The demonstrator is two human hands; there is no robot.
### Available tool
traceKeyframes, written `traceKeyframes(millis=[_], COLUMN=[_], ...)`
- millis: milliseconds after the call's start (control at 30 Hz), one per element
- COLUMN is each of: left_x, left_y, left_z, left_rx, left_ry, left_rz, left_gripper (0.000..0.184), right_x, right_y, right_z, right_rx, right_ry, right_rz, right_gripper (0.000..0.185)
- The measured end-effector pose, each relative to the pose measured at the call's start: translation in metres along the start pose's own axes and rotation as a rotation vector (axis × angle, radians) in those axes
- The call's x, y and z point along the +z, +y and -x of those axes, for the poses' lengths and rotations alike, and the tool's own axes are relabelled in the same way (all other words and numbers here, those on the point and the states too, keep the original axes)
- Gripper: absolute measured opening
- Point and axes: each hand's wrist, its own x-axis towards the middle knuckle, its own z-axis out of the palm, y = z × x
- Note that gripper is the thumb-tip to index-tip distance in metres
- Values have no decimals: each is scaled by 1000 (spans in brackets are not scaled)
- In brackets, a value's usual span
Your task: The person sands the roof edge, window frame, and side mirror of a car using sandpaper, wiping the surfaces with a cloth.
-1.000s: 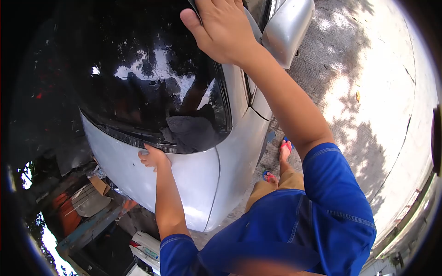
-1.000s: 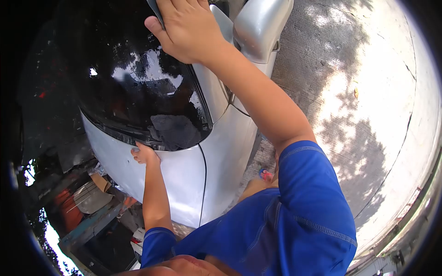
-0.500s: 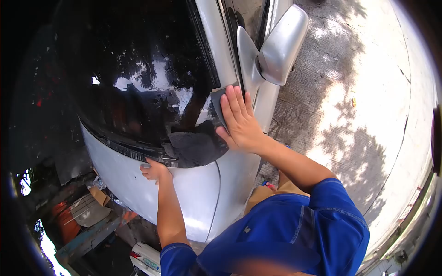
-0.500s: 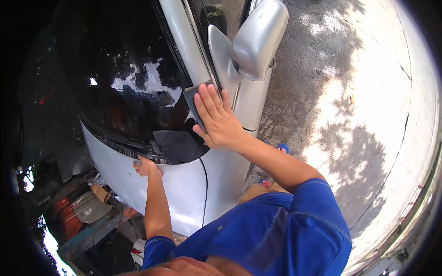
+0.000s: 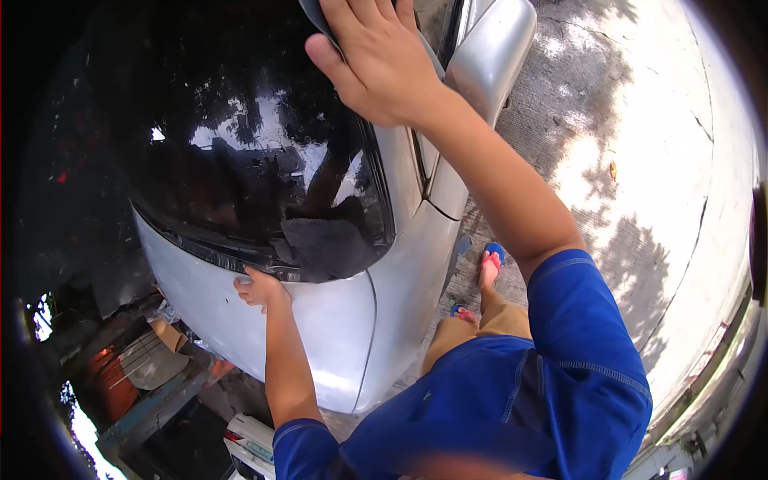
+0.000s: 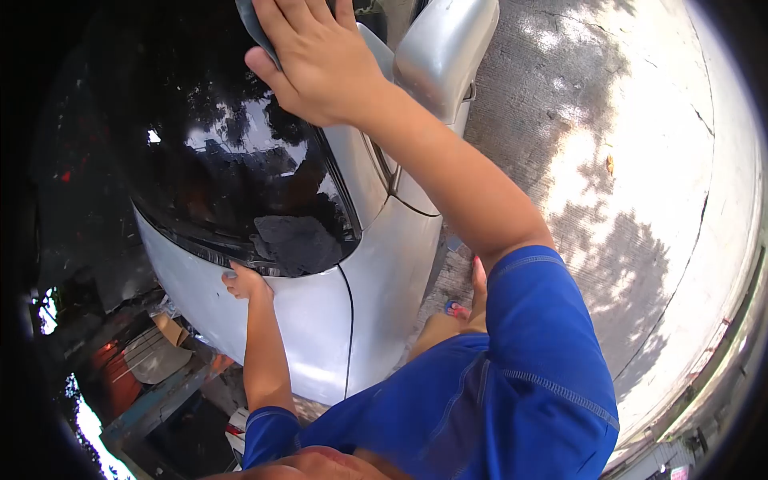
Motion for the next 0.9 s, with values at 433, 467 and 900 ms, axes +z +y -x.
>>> traceKeyframes(millis=[433, 467, 900], left_x=[-7, -7, -6], left_y=[-9, -10, -9], left_z=[-5, -3, -7], left_rx=[3, -5, -31], left_ry=[14, 12, -2], left_rz=[5, 2, -13], left_gripper=[73, 72, 71], right_x=[-7, -2, 17], right_y=[6, -9, -36], right_z=[-10, 35, 164], right_rx=[239, 147, 120], right_ry=[-338, -189, -207], right_rz=[-89, -58, -105], right_gripper=[68, 74, 87])
